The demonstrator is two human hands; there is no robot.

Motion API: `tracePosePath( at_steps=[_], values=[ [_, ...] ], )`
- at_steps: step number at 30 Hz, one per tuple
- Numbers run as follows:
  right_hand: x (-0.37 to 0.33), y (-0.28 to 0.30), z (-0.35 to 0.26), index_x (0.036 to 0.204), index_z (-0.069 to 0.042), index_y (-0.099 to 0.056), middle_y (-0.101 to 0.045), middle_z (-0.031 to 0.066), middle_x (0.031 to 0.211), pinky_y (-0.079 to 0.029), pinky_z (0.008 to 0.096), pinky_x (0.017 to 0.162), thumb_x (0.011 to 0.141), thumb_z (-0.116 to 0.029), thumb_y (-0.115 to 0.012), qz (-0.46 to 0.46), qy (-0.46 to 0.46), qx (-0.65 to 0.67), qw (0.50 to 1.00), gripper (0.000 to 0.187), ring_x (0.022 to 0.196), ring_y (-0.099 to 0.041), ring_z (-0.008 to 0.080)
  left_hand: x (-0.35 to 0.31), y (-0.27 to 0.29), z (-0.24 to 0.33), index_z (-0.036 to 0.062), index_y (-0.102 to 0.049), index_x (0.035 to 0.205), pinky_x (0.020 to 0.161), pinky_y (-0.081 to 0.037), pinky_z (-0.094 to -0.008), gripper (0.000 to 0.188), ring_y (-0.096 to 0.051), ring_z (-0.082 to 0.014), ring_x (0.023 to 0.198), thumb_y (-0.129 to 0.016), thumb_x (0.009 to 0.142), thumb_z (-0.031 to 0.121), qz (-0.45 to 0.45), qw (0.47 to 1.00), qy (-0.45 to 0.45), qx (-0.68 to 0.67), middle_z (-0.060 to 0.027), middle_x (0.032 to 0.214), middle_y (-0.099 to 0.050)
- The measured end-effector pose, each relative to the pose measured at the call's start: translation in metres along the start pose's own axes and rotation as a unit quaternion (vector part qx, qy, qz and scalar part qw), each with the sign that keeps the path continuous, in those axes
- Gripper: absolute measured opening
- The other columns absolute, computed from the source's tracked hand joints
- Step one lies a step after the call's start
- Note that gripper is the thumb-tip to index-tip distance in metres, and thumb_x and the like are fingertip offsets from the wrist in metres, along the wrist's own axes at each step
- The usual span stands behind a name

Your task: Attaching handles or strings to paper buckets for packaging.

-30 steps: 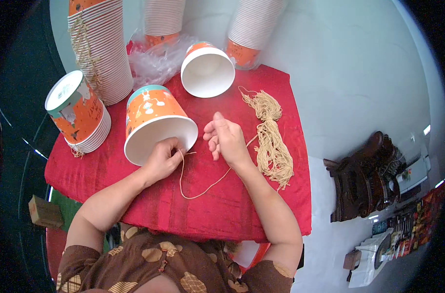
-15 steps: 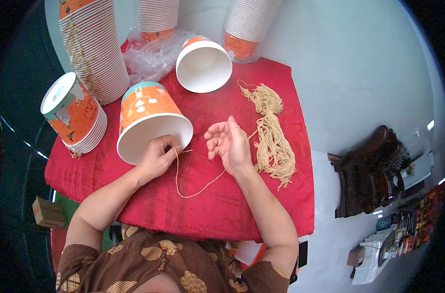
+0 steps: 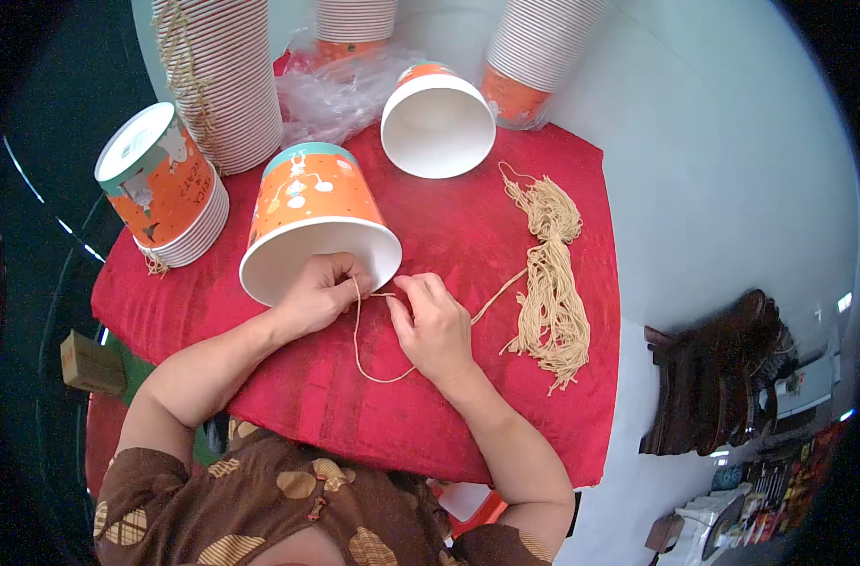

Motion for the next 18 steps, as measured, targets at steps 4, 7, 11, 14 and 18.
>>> tracePosePath(
  at_steps=[4,7,11,14,18],
  values=[
    [0.001,-0.008,0.001,0.092,-0.001,-0.063,-0.061,0.0136,0.083,-0.051,0.0424,0.064,0.081,-0.007,-0.07,-0.03,0.009,-0.008,0.999,0.014,0.074,-0.063,0.0326,0.0,-0.002,-0.002,-0.0021,-0.061,0.079,0.058,-0.044,-0.0337,0.017,-0.051,-0.0144,0.063,-0.06,0.087,0.013,0.002,1.0,-0.01,-0.006,-0.0071,0.065,-0.056],
    [0.0,-0.012,-0.005,0.082,-0.001,-0.062,-0.058,0.0145,0.077,-0.048,0.0441,0.066,0.082,-0.005,-0.068,-0.022,0.047,-0.005,0.999,0.007,0.072,-0.06,0.0341,0.0,-0.003,0.0,-0.0029,-0.061,0.079,0.059,-0.044,-0.0349,0.018,-0.053,-0.0165,0.063,-0.06,0.086,0.013,0.008,1.0,-0.025,0.013,-0.0092,0.066,-0.058],
    [-0.001,-0.015,-0.009,0.081,-0.001,-0.06,-0.057,0.0151,0.076,-0.048,0.0445,0.067,0.081,-0.003,-0.065,-0.038,0.078,-0.016,0.996,0.006,0.074,-0.059,0.0342,-0.001,-0.002,0.001,-0.0033,-0.062,0.08,0.06,-0.045,-0.0369,0.02,-0.055,-0.0198,0.063,-0.059,0.087,0.015,0.021,0.999,-0.035,0.027,-0.0121,0.066,-0.059],
    [-0.003,-0.018,-0.016,0.079,0.0,-0.058,-0.056,0.0155,0.075,-0.047,0.045,0.067,0.08,-0.001,-0.064,-0.063,0.116,-0.024,0.991,0.006,0.074,-0.058,0.0344,-0.003,-0.003,0.003,-0.0035,-0.062,0.081,0.063,-0.046,-0.0407,0.021,-0.06,-0.0266,0.066,-0.058,0.087,0.017,0.029,0.999,-0.031,0.028,-0.017,0.07,-0.062],
    [-0.003,-0.021,-0.018,0.079,0.0,-0.057,-0.055,0.0159,0.075,-0.047,0.0452,0.067,0.079,-0.001,-0.063,-0.086,0.138,-0.041,0.986,0.006,0.073,-0.057,0.0343,-0.003,-0.002,0.006,-0.0018,-0.062,0.079,0.06,-0.046,-0.0362,0.016,-0.056,-0.0198,0.063,-0.062,0.086,0.012,0.041,0.993,-0.039,0.107,-0.0127,0.068,-0.061]
  ],
)
Point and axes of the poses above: each hand's wrist, its own x-axis towards the middle knuckle, its own y-axis out of the back of the hand, z = x × y, the point moved 7 cm from there along x, towards the middle knuckle
